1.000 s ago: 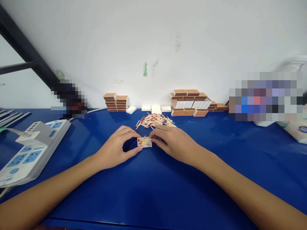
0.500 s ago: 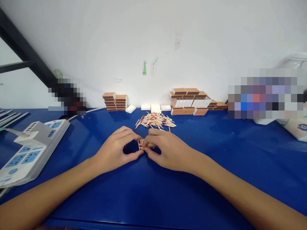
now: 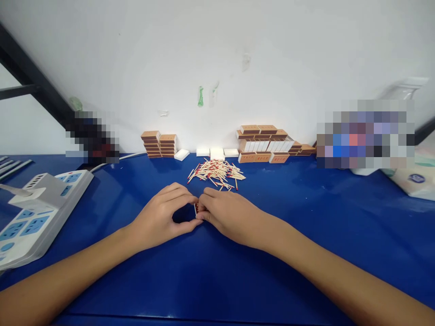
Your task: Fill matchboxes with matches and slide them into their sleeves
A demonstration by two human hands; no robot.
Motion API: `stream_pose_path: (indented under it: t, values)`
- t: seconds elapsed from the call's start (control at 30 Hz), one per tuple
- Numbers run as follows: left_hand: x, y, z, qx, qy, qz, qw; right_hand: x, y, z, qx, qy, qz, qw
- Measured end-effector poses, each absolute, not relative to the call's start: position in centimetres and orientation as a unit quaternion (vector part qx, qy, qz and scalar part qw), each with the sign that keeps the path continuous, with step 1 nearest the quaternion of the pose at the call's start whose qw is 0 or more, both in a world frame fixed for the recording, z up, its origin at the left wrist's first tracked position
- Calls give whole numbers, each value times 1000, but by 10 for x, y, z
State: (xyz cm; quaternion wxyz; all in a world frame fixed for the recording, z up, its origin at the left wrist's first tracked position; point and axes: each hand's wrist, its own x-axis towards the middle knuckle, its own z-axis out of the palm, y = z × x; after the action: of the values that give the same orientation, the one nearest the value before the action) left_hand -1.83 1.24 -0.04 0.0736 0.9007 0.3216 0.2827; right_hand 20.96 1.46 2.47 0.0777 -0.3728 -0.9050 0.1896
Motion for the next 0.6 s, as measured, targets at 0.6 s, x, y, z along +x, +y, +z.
stream_pose_path:
  t: [0.6]
  values:
    - [-18, 14, -1, 904, 303, 287, 98, 213, 17, 37, -383, -882, 271, 46]
